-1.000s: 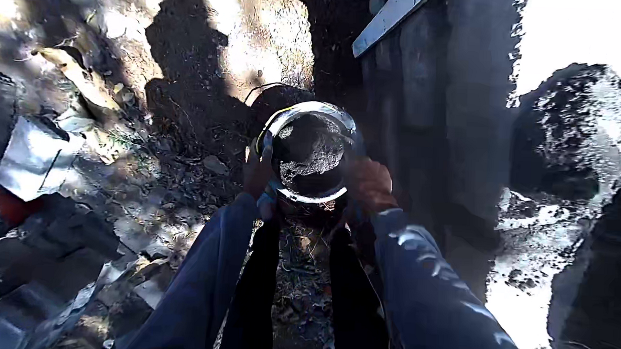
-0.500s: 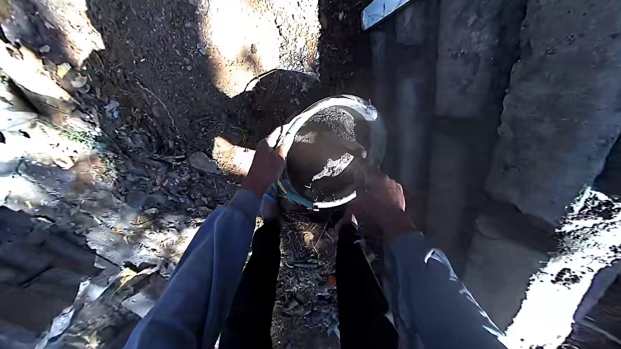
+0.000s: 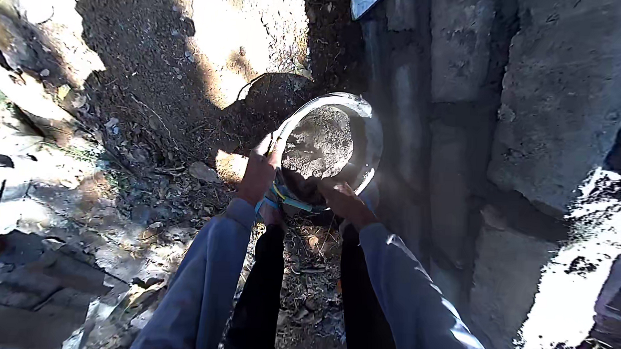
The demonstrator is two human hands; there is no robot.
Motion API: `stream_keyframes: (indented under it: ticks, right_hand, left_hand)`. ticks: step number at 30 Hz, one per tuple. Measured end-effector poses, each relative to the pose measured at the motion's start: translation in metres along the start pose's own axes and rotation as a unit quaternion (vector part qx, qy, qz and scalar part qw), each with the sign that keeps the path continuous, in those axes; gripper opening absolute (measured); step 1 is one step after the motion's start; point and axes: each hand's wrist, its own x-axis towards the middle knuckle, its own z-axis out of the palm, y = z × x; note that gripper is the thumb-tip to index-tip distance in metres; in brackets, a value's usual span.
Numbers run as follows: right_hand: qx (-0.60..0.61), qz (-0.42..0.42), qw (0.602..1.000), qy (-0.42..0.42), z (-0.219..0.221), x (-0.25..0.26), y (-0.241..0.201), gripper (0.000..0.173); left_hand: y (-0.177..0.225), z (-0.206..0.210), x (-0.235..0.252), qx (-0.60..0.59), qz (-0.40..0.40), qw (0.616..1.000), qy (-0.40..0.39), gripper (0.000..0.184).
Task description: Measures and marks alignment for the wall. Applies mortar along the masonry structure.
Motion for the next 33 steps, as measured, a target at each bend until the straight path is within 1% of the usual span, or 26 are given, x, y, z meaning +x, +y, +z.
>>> stream_keyframes:
  ticks: [2, 4, 5, 6, 8, 10, 12, 14, 15, 17, 20, 22, 24, 26, 29, 31, 32, 33]
  right_hand:
    - [0.032, 0.015, 0.999, 0.011, -0.013, -0.013, -0.007, 0.047]
    - [0.033, 0.004, 0.999, 0.010, -0.022, -0.027, -0.018, 0.046]
    - [0.034, 0.000, 0.999, 0.008, -0.021, -0.036, -0.025, 0.045]
    - [0.038, -0.003, 0.999, 0.015, -0.022, -0.045, -0.031, 0.043]
    - [0.047, -0.010, 0.998, 0.045, -0.036, -0.069, -0.041, 0.037]
    - [0.047, -0.002, 0.998, 0.049, -0.047, -0.096, -0.055, 0.035]
    - [0.041, -0.016, 0.997, 0.058, -0.054, -0.123, -0.064, 0.035]
    - [0.037, -0.034, 0.996, 0.071, -0.058, -0.152, -0.070, 0.035]
    - [0.044, -0.040, 0.995, 0.078, -0.061, -0.167, -0.070, 0.036]
    - [0.078, -0.038, 0.994, 0.069, -0.072, -0.201, -0.079, 0.037]
    - [0.129, -0.048, 0.988, 0.065, -0.090, -0.256, -0.093, 0.036]
    - [0.172, -0.063, 0.981, 0.066, -0.103, -0.292, -0.098, 0.035]
    - [0.204, -0.064, 0.975, 0.065, -0.113, -0.332, -0.099, 0.037]
    - [0.228, -0.069, 0.969, 0.070, -0.133, -0.370, -0.104, 0.038]
    - [0.267, -0.075, 0.956, 0.093, -0.162, -0.422, -0.104, 0.034]
    - [0.290, -0.074, 0.948, 0.108, -0.180, -0.453, -0.095, 0.035]
    - [0.306, -0.081, 0.941, 0.118, -0.190, -0.465, -0.089, 0.033]
    - [0.320, -0.089, 0.934, 0.129, -0.200, -0.477, -0.082, 0.032]
  left_hand:
    - [0.002, -0.004, 0.012, -0.004, -0.016, 1.000, 0.005, 0.045]
    - [0.004, -0.008, 0.018, -0.017, -0.038, 0.999, 0.026, 0.045]
    - [0.006, -0.014, 0.015, -0.001, -0.044, 0.999, 0.031, 0.044]
    - [0.009, -0.019, 0.011, 0.022, -0.037, 0.999, 0.029, 0.045]
    - [0.021, -0.018, 0.004, 0.035, -0.006, 0.999, 0.027, 0.053]
    - [0.030, -0.018, -0.012, 0.001, 0.014, 0.999, 0.051, 0.065]
    - [0.039, -0.021, -0.036, -0.048, 0.034, 0.994, 0.094, 0.069]
    - [0.050, -0.024, -0.065, -0.089, 0.066, 0.988, 0.110, 0.072]
    - [0.059, -0.025, -0.078, -0.107, 0.074, 0.986, 0.104, 0.071]
    - [0.077, -0.025, -0.104, -0.124, 0.073, 0.985, 0.100, 0.068]
    - [0.099, -0.018, -0.132, -0.158, 0.073, 0.976, 0.134, 0.062]
    - [0.114, -0.007, -0.140, -0.195, 0.079, 0.966, 0.148, 0.060]
    - [0.120, 0.009, -0.145, -0.222, 0.074, 0.963, 0.136, 0.061]
    - [0.139, 0.030, -0.144, -0.217, 0.096, 0.963, 0.126, 0.063]
    - [0.173, 0.072, -0.151, -0.167, 0.143, 0.968, 0.119, 0.062]
    - [0.197, 0.104, -0.163, -0.109, 0.151, 0.978, 0.090, 0.054]
    - [0.213, 0.123, -0.161, -0.114, 0.147, 0.979, 0.089, 0.050]
    - [0.230, 0.146, -0.151, -0.159, 0.134, 0.974, 0.093, 0.050]
